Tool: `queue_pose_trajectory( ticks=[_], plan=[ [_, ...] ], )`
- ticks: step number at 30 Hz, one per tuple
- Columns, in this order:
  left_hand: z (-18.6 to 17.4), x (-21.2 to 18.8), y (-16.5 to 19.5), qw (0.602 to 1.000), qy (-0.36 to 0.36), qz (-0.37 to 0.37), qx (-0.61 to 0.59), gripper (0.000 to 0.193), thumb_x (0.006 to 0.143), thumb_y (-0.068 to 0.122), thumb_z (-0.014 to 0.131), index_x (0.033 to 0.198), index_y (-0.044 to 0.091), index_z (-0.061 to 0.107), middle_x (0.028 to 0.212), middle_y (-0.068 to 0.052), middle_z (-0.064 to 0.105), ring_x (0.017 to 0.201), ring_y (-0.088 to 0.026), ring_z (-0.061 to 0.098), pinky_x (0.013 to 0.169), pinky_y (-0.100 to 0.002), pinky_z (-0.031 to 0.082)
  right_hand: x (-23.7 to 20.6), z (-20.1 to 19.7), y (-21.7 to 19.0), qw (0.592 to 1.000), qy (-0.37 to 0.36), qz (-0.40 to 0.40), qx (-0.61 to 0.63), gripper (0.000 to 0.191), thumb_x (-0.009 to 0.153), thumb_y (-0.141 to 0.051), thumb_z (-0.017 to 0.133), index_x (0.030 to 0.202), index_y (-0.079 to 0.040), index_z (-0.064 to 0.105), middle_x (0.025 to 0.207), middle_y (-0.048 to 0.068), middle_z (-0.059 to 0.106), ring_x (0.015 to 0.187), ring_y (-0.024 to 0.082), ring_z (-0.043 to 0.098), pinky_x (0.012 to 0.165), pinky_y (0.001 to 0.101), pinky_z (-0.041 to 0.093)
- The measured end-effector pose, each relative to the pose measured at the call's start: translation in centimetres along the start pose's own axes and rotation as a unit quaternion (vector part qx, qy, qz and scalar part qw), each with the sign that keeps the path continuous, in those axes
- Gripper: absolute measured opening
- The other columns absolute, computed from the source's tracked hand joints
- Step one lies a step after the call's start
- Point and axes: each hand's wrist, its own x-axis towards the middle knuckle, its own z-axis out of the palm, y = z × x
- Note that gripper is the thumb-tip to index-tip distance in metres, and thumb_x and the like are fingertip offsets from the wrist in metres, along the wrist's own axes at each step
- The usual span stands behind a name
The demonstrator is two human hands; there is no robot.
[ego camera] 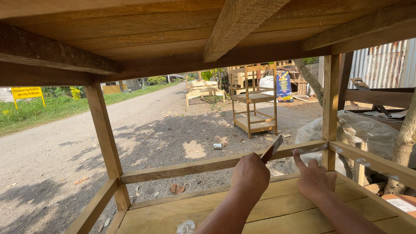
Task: The person applies a white adhesive to the joints of a wooden shelf frame using a flat wooden stick. They repeatedly dip the stick into a yellow container to collect more adhesive and spread it along the frame's corners and edges.
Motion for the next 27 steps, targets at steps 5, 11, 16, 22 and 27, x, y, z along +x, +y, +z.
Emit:
queue_pose_trajectory(
  ticks=[5, 11, 16, 22, 27],
  plan=[
    [-0.3, 0.1, -0.8, 1.000, 0.000, 0.007, 0.003, 0.021, 0.097, 0.012, 0.059, 0.108, -0.002, 0.071, 0.105, -0.024, 0.073, 0.100, -0.037, 0.073, 0.087, -0.047, 0.059, 1.4, 1.6, 0.4, 1.000, -0.007, 0.004, 0.017, 0.086, 0.097, -0.026, 0.050, 0.164, -0.058, 0.005, 0.138, 0.005, 0.053, 0.123, 0.023, 0.061, 0.101, 0.0461, 0.044],
    [-1.6, 1.2, -2.3, 1.000, -0.011, -0.013, 0.007, 0.021, 0.098, 0.012, 0.057, 0.110, 0.000, 0.070, 0.104, -0.023, 0.073, 0.098, -0.034, 0.075, 0.087, -0.047, 0.060, 4.1, 1.6, 1.1, 0.985, -0.061, 0.095, 0.127, 0.084, 0.095, -0.029, 0.055, 0.163, -0.058, 0.015, 0.141, 0.007, 0.054, 0.135, 0.028, 0.057, 0.111, 0.0561, 0.040],
    [-1.9, 2.5, -3.4, 1.000, -0.002, -0.007, 0.006, 0.021, 0.098, 0.012, 0.058, 0.110, -0.001, 0.069, 0.104, -0.023, 0.073, 0.098, -0.034, 0.074, 0.087, -0.047, 0.060, 6.0, 1.7, 1.1, 0.979, -0.039, 0.081, 0.182, 0.093, 0.088, -0.031, 0.065, 0.164, -0.049, 0.015, 0.151, 0.010, 0.045, 0.142, 0.033, 0.047, 0.110, 0.0612, 0.038],
    [-0.9, 2.8, -1.7, 1.000, 0.001, 0.013, 0.001, 0.021, 0.096, 0.012, 0.059, 0.107, -0.001, 0.072, 0.106, -0.024, 0.073, 0.101, -0.037, 0.073, 0.088, -0.047, 0.059, 6.4, 1.9, -1.9, 0.956, 0.039, -0.018, 0.289, 0.101, 0.081, -0.021, 0.069, 0.168, -0.029, 0.018, 0.126, 0.019, 0.064, 0.118, 0.033, 0.065, 0.095, 0.0387, 0.053],
    [-2.4, 0.6, 0.6, 1.000, 0.014, 0.004, -0.021, 0.021, 0.096, 0.013, 0.059, 0.109, 0.003, 0.072, 0.108, -0.022, 0.073, 0.103, -0.039, 0.071, 0.088, -0.049, 0.058, 3.2, -2.2, -2.9, 0.763, -0.005, -0.004, 0.646, 0.055, 0.091, -0.020, 0.066, 0.146, -0.017, 0.064, 0.108, 0.023, 0.065, 0.087, 0.026, 0.069, 0.078, 0.0403, 0.054]
  ],
)
